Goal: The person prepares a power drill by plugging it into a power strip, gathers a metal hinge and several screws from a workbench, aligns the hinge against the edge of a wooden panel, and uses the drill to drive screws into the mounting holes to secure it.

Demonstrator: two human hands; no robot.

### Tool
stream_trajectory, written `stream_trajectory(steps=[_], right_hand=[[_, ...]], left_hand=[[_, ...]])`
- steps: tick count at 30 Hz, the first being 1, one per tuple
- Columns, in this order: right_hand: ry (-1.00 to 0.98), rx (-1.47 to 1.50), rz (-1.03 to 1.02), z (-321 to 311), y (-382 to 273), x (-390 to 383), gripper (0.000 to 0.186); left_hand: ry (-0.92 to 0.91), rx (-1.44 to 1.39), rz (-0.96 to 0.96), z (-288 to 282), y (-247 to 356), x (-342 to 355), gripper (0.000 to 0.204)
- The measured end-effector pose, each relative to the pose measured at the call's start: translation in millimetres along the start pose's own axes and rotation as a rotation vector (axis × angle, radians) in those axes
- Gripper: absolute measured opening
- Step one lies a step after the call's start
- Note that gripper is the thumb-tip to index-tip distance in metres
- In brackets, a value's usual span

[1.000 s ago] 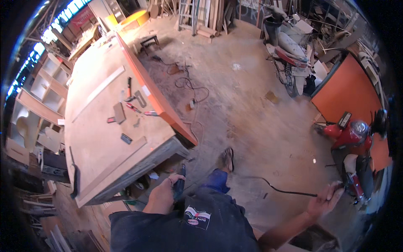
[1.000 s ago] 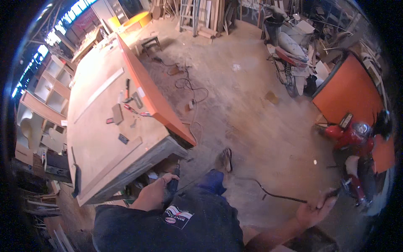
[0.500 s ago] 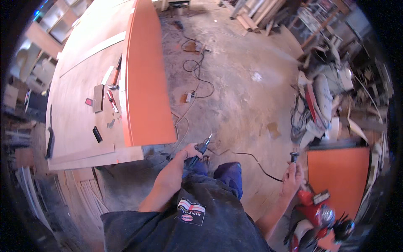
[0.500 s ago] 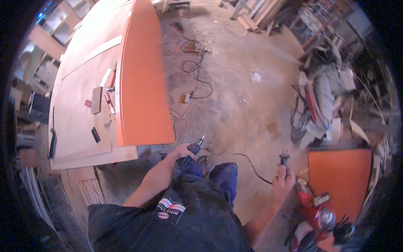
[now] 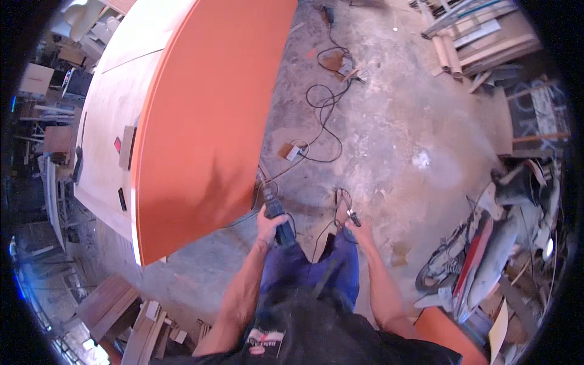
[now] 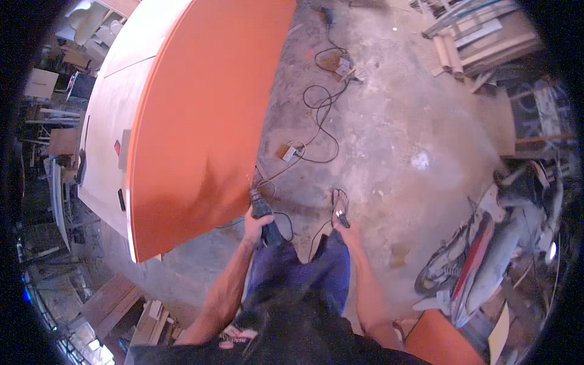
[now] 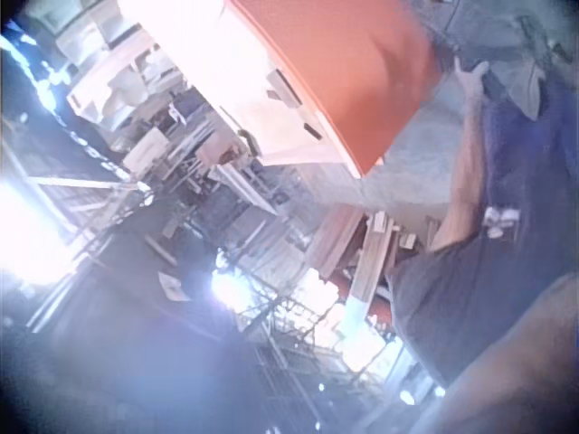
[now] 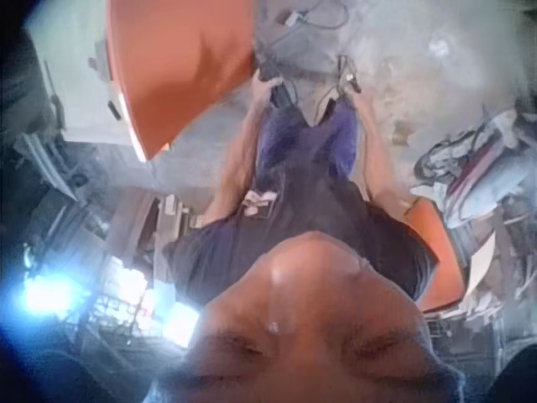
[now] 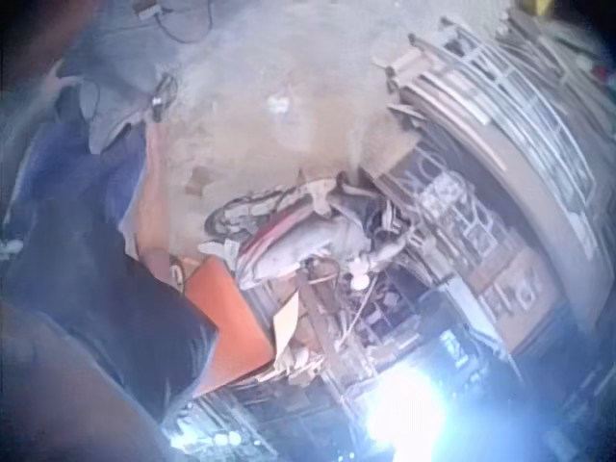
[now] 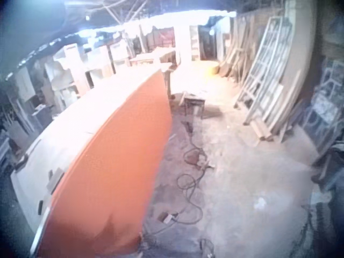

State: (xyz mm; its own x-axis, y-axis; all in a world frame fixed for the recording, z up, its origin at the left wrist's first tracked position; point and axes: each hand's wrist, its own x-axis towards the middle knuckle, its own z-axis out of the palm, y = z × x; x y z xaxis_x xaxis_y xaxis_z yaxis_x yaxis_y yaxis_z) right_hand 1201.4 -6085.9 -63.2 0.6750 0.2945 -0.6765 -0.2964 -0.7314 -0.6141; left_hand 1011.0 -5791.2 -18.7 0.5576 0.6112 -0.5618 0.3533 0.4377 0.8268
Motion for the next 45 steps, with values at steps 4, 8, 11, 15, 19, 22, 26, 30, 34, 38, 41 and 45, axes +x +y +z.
stream_trajectory(steps=[4, 8, 11, 15, 19, 22, 26, 30, 34, 38, 41, 45], right_hand=[[-0.187, -0.204, 0.057, 21.0, 38.7, 126.6, 0.042], [-0.114, -0.5, -0.215, 61.8, 48.9, 244.8, 0.039], [-0.325, -0.687, -0.06, 102.3, 0.5, 321.4, 0.036], [-0.353, -0.578, -0.151, 192.5, -1.5, 406.2, 0.032], [-0.319, -0.588, -0.431, 277.3, 23.4, 486.2, 0.032], [-0.209, -0.599, -0.476, 325.1, 47.8, 536.2, 0.036], [-0.156, -0.686, -0.484, 369.6, 54.1, 568.3, 0.04], [-0.084, -0.714, -0.362, 376.6, 62.6, 576.1, 0.036], [-0.075, -1.06, -0.208, 335.5, 1.9, 530.3, 0.029], [-0.044, -1.294, -0.057, 274.8, -34.6, 523.7, 0.028], [-0.042, -1.372, -0.085, 252.7, 0.5, 571.7, 0.027], [-0.149, -1.398, -0.101, 253.2, 24.1, 591.1, 0.026]], left_hand=[[0.223, -0.171, -0.145, 46.5, 6.2, 5.2, 0.04], [0.262, -0.184, -0.235, 68.2, -54.4, 27.9, 0.046], [0.238, -0.144, -0.248, 80.3, -106.8, 53.0, 0.049], [0.186, -0.194, -0.323, 87.4, -163.9, 96.2, 0.051], [0.098, -0.105, -0.392, 78.8, -208.2, 150.9, 0.055], [0.058, -0.062, -0.333, 63.5, -245.2, 185.0, 0.055], [0.099, 0.228, -0.346, 39.1, -242.7, 230.4, 0.056], [0.129, 0.157, -0.379, 36.7, -242.0, 267.1, 0.057], [0.199, 0.086, -0.389, 32.1, -247.3, 263.7, 0.055], [0.162, 0.031, -0.394, 27.1, -244.7, 268.5, 0.054], [0.13, 0.043, -0.359, 32.8, -241.9, 272.3, 0.052], [0.12, 0.01, -0.403, 28.3, -235.6, 271.2, 0.051]])
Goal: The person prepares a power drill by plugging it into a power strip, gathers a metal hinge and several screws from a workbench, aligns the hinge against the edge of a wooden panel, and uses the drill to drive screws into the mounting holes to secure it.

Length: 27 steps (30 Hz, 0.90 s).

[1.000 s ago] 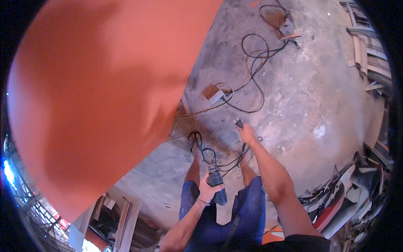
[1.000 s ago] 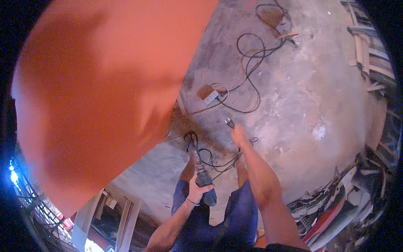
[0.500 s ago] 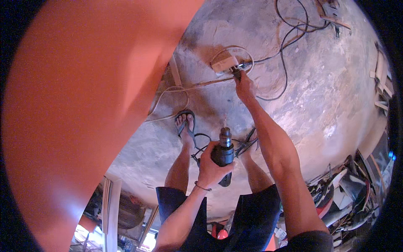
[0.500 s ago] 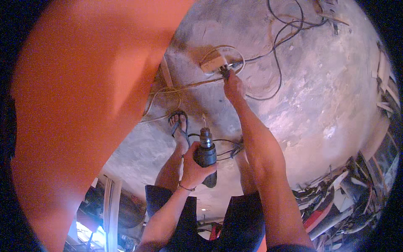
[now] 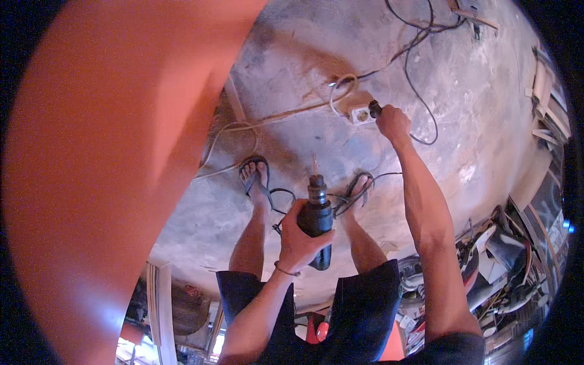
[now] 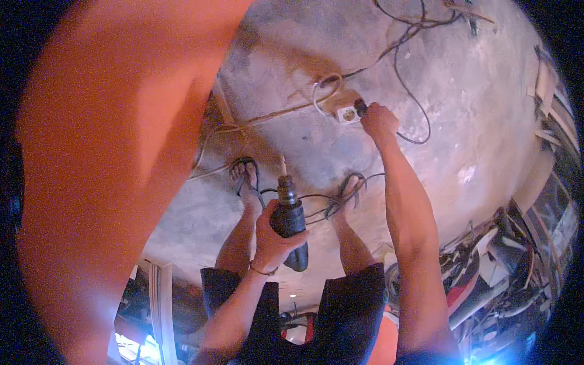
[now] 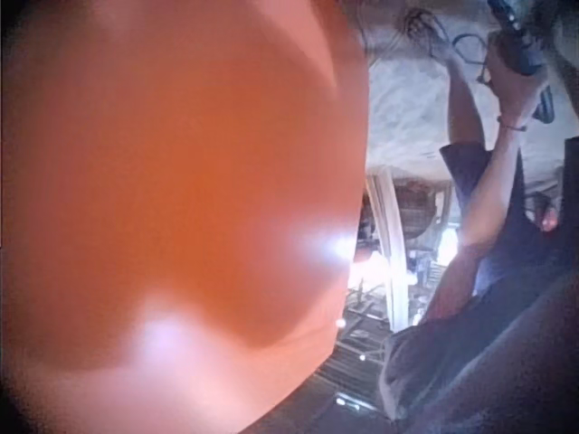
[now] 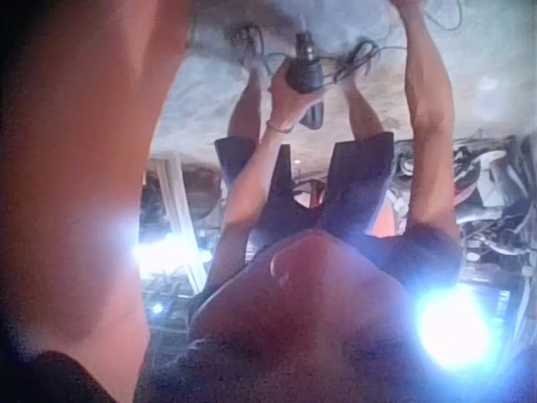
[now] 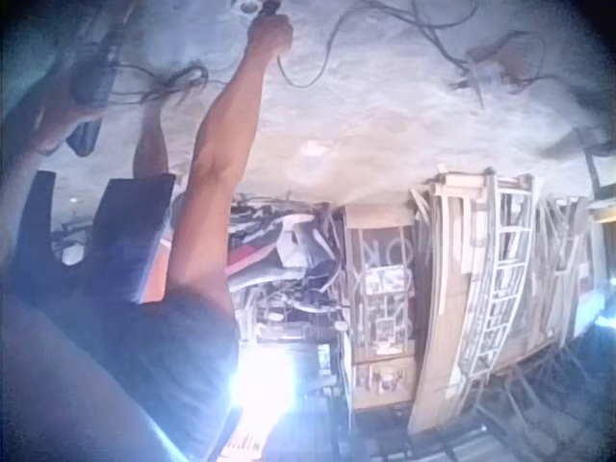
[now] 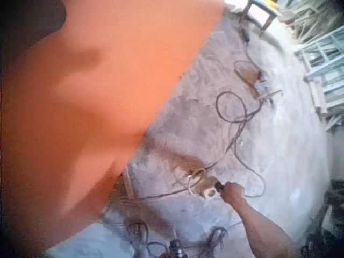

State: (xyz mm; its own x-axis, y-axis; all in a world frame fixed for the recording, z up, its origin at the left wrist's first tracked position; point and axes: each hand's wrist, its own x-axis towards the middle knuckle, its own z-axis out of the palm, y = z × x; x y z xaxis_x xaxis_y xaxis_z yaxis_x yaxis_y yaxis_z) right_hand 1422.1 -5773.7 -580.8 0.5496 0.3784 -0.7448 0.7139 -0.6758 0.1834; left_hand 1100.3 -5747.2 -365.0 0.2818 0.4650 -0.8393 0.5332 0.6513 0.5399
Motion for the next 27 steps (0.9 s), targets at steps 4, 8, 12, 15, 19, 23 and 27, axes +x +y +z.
stream_trajectory(steps=[4, 8, 12, 15, 19, 23, 27], right_hand=[[0.431, -0.207, -0.331, 28.1, 26.0, -6.9, 0.027], [0.363, 0.046, -0.366, -0.2, 9.4, -43.0, 0.027], [0.05, 0.365, -0.128, 23.7, 11.3, -64.2, 0.032], [0.007, 0.301, 0.019, 27.6, -2.5, -58.0, 0.035], [0.218, 0.203, -0.108, 27.4, -20.8, -48.5, 0.026], [0.257, 0.136, -0.176, 39.9, -23.0, -24.7, 0.022], [0.174, 0.106, -0.227, 36.1, -35.3, -19.0, 0.018]], left_hand=[[-0.005, 0.031, 0.01, 6.6, -0.1, 5.1, 0.052], [-0.034, 0.054, -0.018, 4.9, 4.4, 6.9, 0.049], [-0.012, 0.063, 0.0, 7.6, 2.1, 6.5, 0.048], [-0.02, 0.064, -0.027, 6.9, 6.9, 8.7, 0.047], [-0.033, 0.043, -0.026, 5.9, 7.4, 8.3, 0.047], [0.007, 0.071, 0.033, 7.9, 9.8, 9.7, 0.051], [-0.001, 0.005, 0.003, 7.3, 7.7, 10.6, 0.051]])
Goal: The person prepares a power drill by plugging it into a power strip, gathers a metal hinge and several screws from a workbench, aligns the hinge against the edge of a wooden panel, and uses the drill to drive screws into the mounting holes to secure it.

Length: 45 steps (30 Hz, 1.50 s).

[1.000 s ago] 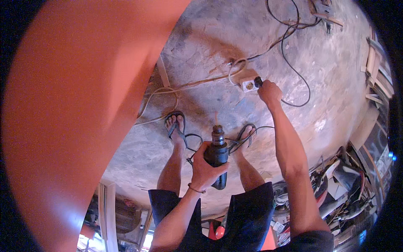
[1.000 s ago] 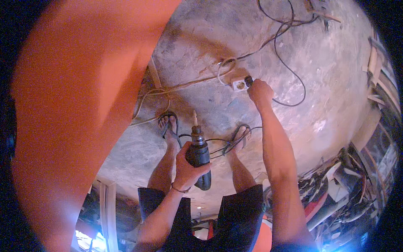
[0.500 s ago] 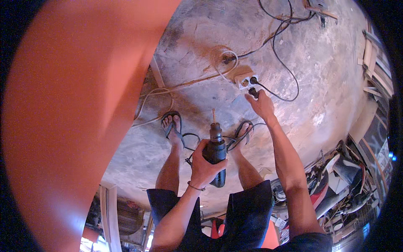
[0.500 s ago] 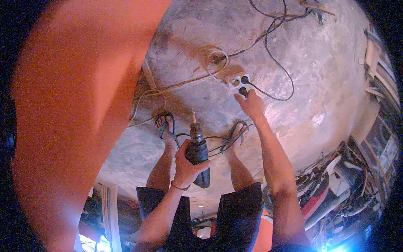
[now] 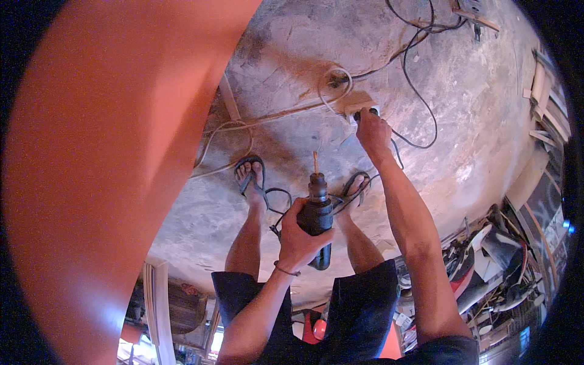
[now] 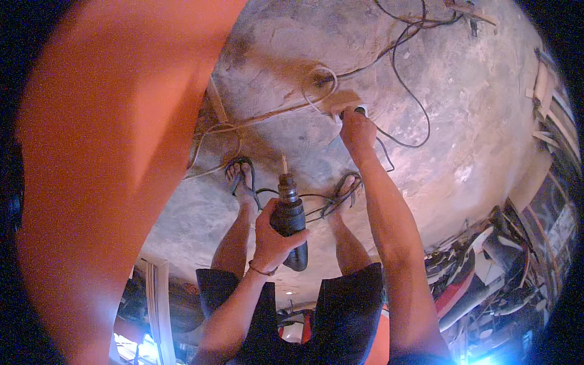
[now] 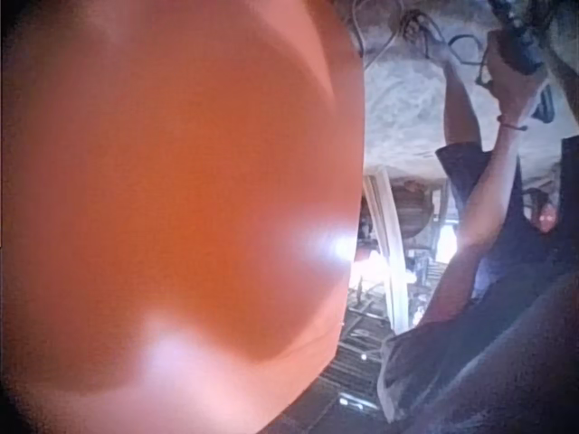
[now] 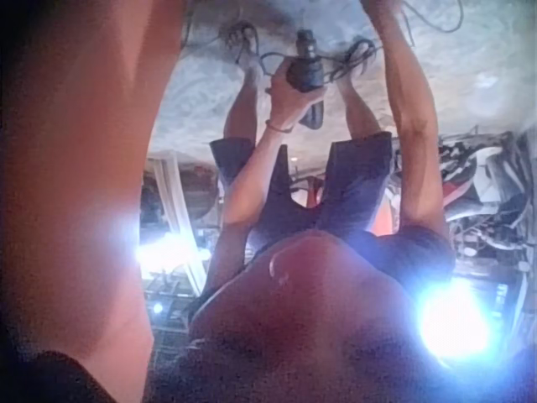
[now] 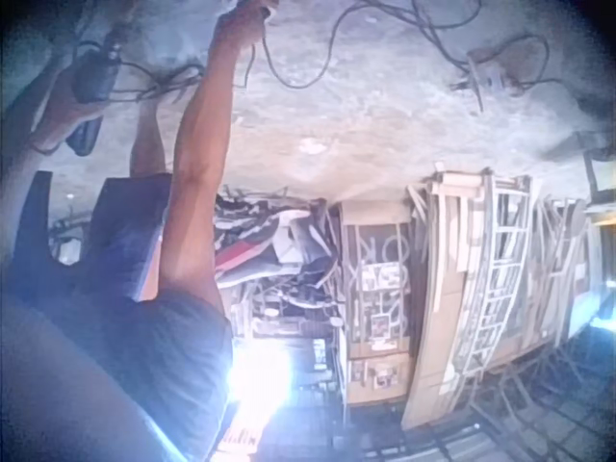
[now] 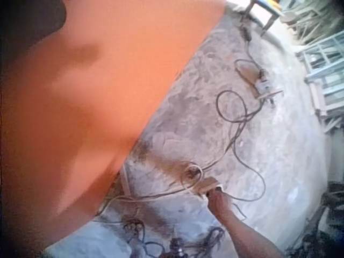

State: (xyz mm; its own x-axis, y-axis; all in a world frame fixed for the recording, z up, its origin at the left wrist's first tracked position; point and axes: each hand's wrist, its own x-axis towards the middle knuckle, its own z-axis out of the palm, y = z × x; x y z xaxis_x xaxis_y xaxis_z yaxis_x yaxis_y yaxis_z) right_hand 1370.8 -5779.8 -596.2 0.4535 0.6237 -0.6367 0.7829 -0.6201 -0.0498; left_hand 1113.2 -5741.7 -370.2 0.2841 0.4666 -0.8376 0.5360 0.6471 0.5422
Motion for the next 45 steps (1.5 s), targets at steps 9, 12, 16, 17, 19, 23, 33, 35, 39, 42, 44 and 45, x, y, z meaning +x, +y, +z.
stream_trajectory(steps=[9, 12, 16, 17, 19, 23, 33, 35, 39, 42, 44, 45], right_hand=[[-0.049, 0.02, 0.125, 8.0, -19.8, 11.2, 0.017], [-0.008, 0.052, 0.13, 17.3, -25.6, 9.0, 0.016], [-0.056, 0.132, 0.164, 1.0, -20.4, 12.8, 0.018], [-0.02, 0.14, 0.166, -2.7, -12.6, 8.6, 0.018], [-0.066, 0.13, 0.132, -18.8, 13.8, -1.2, 0.022], [0.505, 0.092, 0.194, -151.3, 42.3, -73.9, 0.062], [-0.242, 1.425, -0.337, -319.1, 71.9, -482.0, 0.112], [-0.072, 1.424, -0.102, -361.3, 63.1, -526.8, 0.113], [0.272, 1.449, -0.309, -453.2, 80.5, -599.5, 0.105], [0.323, 1.384, -0.33, -492.7, 112.9, -629.6, 0.09], [0.363, 1.35, -0.355, -529.8, 108.7, -629.2, 0.088], [0.416, 1.336, -0.343, -551.7, 102.6, -628.7, 0.086]], left_hand=[[-0.01, -0.009, -0.06, -4.2, 7.7, 5.2, 0.051], [0.012, 0.029, -0.043, -2.3, 5.3, 3.9, 0.05], [0.007, 0.078, 0.004, 9.7, 23.8, 8.0, 0.05], [-0.014, 0.068, -0.021, 11.1, 32.7, 3.6, 0.048], [-0.039, 0.124, 0.017, 18.6, 45.2, -1.5, 0.051], [0.009, -0.068, 0.121, 25.7, 54.6, -14.7, 0.057], [-0.233, -0.892, -0.5, 129.8, 185.3, -220.6, 0.042], [-0.262, -0.786, -0.484, 143.7, 206.9, -269.1, 0.048], [-0.339, -0.655, -0.28, 157.9, 301.9, -354.7, 0.049], [-0.416, -0.702, -0.187, 163.0, 377.7, -408.0, 0.047], [-0.329, -0.697, -0.099, 169.1, 388.4, -399.6, 0.047], [-0.251, -0.664, -0.04, 170.6, 396.1, -399.2, 0.047]])
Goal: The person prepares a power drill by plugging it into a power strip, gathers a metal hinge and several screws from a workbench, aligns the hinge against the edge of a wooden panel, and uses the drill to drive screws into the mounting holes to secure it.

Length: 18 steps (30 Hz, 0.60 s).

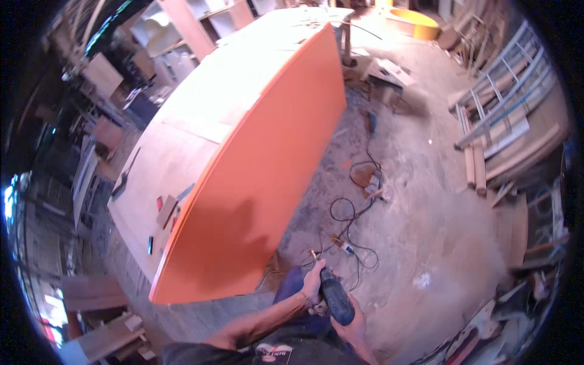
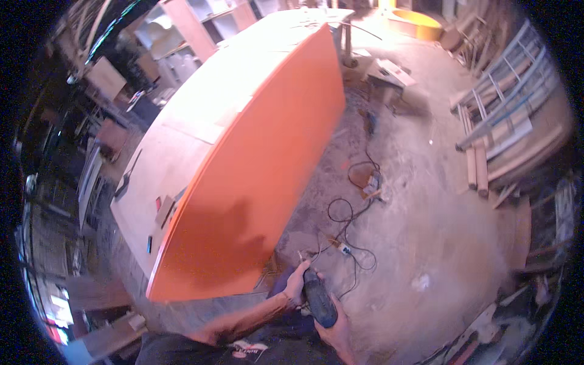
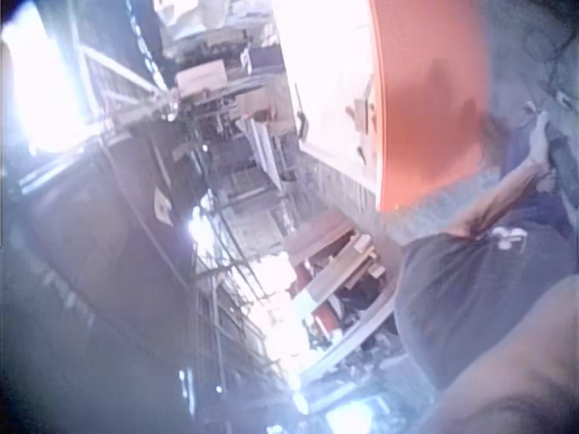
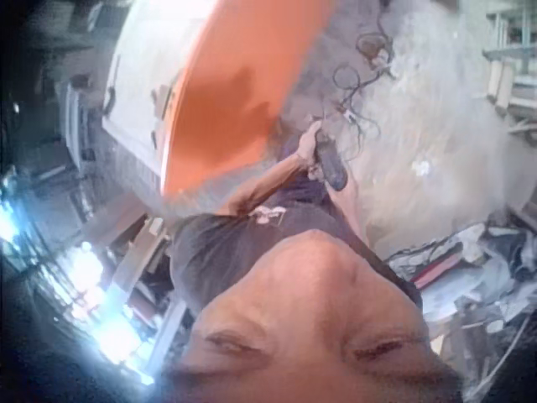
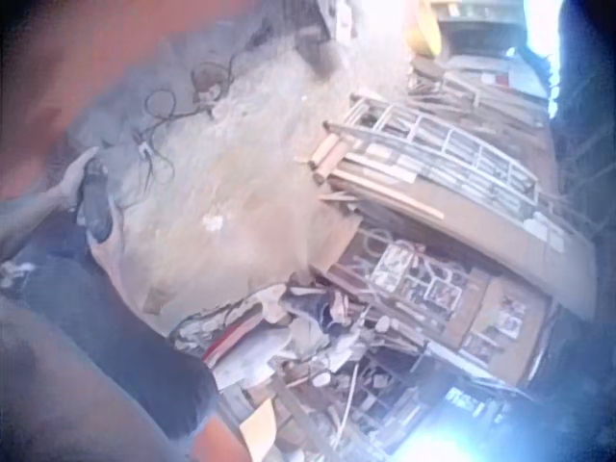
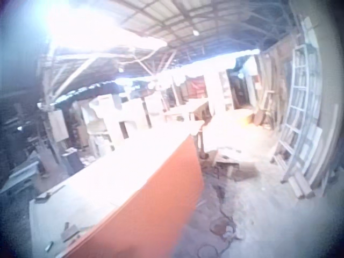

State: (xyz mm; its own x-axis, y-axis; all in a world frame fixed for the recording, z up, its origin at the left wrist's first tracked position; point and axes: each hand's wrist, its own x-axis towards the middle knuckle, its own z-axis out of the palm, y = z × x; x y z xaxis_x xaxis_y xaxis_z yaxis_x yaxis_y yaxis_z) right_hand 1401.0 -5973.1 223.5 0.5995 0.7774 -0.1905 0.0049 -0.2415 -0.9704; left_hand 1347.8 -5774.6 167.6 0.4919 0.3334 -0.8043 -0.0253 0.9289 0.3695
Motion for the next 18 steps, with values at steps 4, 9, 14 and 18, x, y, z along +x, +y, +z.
stream_trajectory(steps=[4, 9, 14, 18], right_hand=[[0.052, -0.082, -0.121, -1.4, -32.0, 23.2, 0.088], [0.059, -0.075, -0.215, -1.5, -37.7, 101.4, 0.088], [0.108, -0.178, -0.236, 1.1, -55.9, 222.7, 0.09], [0.131, -0.265, -0.211, 0.3, -94.2, 310.8, 0.091]], left_hand=[[-0.033, 0.063, 0.108, 56.6, 44.6, -36.4, 0.043], [-0.046, -0.022, 0.153, 90.6, 99.8, -4.0, 0.042], [-0.154, 0.005, 0.183, 133.2, 190.4, 81.2, 0.048], [-0.173, 0.065, 0.149, 170.5, 258.6, 130.8, 0.054]])
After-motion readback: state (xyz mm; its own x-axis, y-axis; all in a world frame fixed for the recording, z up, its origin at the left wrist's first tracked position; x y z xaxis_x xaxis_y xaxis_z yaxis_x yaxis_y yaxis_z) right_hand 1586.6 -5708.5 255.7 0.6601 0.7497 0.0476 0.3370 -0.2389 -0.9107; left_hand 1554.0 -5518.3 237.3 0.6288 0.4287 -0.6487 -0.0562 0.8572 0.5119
